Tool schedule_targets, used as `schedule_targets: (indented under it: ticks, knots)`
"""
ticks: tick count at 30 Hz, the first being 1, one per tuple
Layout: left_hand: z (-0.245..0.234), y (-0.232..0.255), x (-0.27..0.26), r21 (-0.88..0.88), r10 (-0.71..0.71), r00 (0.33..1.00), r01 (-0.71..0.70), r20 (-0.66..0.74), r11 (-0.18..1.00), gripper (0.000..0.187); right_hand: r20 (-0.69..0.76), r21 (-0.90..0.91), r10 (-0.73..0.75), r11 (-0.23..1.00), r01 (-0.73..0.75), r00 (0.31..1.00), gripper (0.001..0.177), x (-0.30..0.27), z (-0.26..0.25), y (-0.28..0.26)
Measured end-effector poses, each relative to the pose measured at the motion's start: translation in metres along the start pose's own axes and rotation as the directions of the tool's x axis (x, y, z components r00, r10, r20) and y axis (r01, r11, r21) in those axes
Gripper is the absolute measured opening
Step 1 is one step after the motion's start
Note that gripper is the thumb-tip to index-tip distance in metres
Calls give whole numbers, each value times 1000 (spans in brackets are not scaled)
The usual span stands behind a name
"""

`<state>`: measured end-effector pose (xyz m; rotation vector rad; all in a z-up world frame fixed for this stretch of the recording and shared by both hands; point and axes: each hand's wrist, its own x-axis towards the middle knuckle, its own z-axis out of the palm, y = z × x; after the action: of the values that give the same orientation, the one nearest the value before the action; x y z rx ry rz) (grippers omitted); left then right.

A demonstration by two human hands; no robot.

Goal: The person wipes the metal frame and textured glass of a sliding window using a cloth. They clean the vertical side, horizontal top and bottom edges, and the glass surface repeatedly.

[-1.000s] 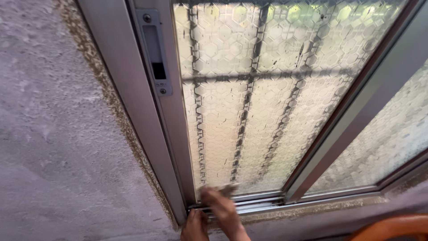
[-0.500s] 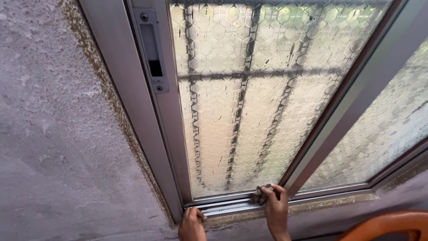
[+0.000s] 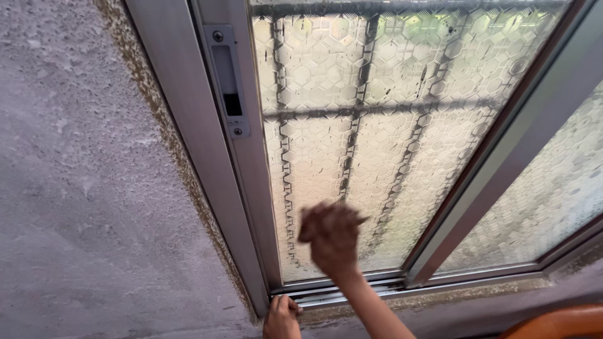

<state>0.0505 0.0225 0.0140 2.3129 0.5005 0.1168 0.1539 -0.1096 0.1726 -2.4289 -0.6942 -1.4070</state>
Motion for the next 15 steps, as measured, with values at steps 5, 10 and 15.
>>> schedule_targets:
  ticks: [5,10,15]
  knots:
    - [4,-16,2,-31,19,992,-15,129,999,18,225,-115,-401,894,433,888,64,-91,12,-14]
    - [43,-53,9,-297,265,935,-329,-236,896,7,381,93,-428,900,426,820,73,-125,7,-11]
    - [47,-24,13,-279,334,853,-460,-401,843,12,125,-93,-445,885,457,887,55,-50,-11,-17]
